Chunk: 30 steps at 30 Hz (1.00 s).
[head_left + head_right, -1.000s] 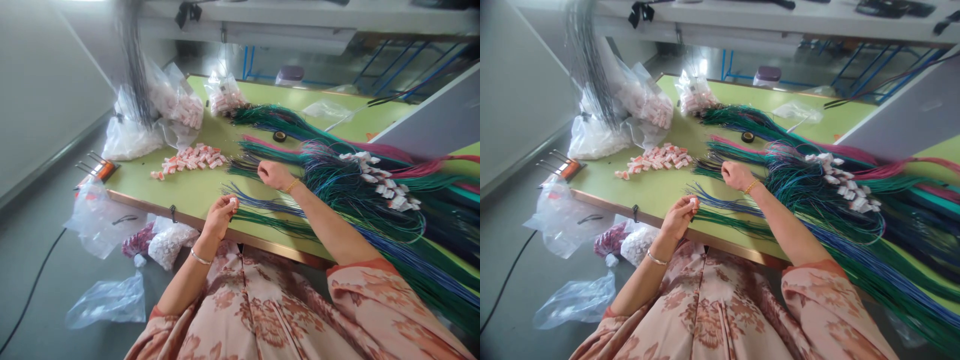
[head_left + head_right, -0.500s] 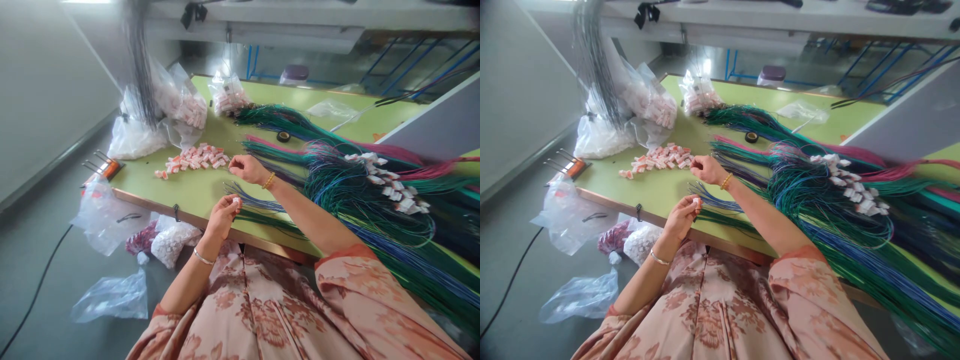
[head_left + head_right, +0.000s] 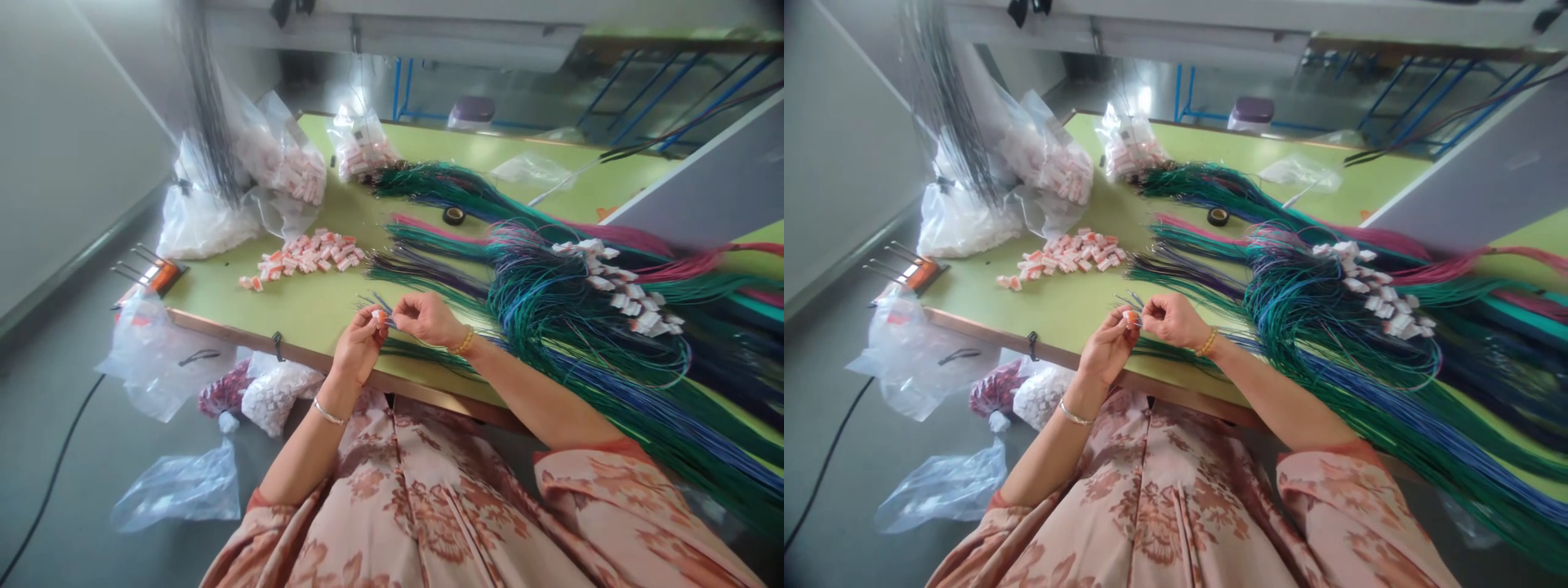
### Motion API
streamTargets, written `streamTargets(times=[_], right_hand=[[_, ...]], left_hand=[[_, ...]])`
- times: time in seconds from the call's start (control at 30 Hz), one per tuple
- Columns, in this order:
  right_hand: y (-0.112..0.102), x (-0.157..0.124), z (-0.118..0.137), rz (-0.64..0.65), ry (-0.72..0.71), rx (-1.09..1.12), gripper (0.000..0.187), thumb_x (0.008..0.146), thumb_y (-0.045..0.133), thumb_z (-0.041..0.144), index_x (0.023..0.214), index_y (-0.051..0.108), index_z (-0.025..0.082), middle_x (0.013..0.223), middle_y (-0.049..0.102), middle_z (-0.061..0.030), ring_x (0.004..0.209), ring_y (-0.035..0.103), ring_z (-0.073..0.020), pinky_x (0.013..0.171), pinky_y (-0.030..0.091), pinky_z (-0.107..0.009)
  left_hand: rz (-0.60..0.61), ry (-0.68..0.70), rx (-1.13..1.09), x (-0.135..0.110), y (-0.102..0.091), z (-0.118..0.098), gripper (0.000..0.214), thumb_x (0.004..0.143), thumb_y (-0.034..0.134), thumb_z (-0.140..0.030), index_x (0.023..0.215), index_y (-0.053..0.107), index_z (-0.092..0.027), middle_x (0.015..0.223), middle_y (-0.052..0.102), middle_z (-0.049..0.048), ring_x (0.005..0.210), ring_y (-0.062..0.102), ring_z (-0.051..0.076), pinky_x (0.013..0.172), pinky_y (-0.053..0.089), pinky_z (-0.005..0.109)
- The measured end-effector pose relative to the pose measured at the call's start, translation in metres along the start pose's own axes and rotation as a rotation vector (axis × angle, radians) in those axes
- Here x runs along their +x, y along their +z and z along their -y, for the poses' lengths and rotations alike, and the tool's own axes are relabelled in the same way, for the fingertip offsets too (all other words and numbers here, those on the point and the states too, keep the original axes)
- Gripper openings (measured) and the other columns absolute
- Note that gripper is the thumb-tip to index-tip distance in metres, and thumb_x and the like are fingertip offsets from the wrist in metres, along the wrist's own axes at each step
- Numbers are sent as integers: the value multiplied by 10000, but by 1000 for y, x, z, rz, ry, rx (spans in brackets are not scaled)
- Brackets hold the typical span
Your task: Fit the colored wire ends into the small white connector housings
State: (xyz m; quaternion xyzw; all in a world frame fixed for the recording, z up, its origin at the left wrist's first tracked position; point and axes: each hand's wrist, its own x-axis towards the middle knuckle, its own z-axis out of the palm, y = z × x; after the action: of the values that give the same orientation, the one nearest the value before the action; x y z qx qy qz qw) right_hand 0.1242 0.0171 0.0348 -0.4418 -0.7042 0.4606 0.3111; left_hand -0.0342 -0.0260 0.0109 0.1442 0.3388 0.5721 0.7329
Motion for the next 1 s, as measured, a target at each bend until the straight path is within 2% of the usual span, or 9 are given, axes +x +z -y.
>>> streamTargets(times=[0.2, 0.47, 0.67, 0.8, 1.0], right_hand=[[5, -9, -9, -27, -22, -34, 117, 681, 602, 273, 659, 589, 159, 543, 530, 35, 498, 397, -71, 491, 315, -199], [8, -13, -8, -94, -49, -94, 123, 681, 606, 280, 652, 587, 162, 544, 509, 38, 513, 382, -74, 499, 316, -200], [15, -15, -10, -67, -32, -65, 174, 717, 590, 324, 651, 556, 168, 529, 487, 42, 494, 362, -74, 478, 289, -204], [12, -14, -12, 0, -66, -90, 165, 768, 566, 325, 733, 589, 165, 565, 528, 38, 505, 384, -77, 504, 308, -205], [14, -15, -8, -57, -133, -310, 128, 788, 520, 275, 690, 528, 192, 569, 541, 14, 510, 401, -99, 540, 314, -224]], left_hand=[[-5, -1, 30, 0, 1, 4, 204, 729, 701, -109, 918, 651, -168, 863, 623, 14, 719, 564, 77, 748, 460, 227], [-25, 65, 105, -2, 4, 6, 264, 658, 799, -177, 888, 668, -170, 834, 649, 12, 734, 574, 83, 714, 452, 215], [-57, 179, 224, -3, 4, 14, 317, 626, 846, -254, 866, 668, -148, 770, 665, 3, 697, 575, 73, 721, 451, 214], [-94, 168, 222, -2, 5, 10, 304, 631, 838, -248, 854, 665, -136, 751, 669, 8, 647, 558, 65, 678, 442, 213], [-111, 166, 231, 0, 11, 10, 282, 622, 835, -229, 830, 667, -139, 727, 658, 0, 635, 558, 65, 651, 429, 205]])
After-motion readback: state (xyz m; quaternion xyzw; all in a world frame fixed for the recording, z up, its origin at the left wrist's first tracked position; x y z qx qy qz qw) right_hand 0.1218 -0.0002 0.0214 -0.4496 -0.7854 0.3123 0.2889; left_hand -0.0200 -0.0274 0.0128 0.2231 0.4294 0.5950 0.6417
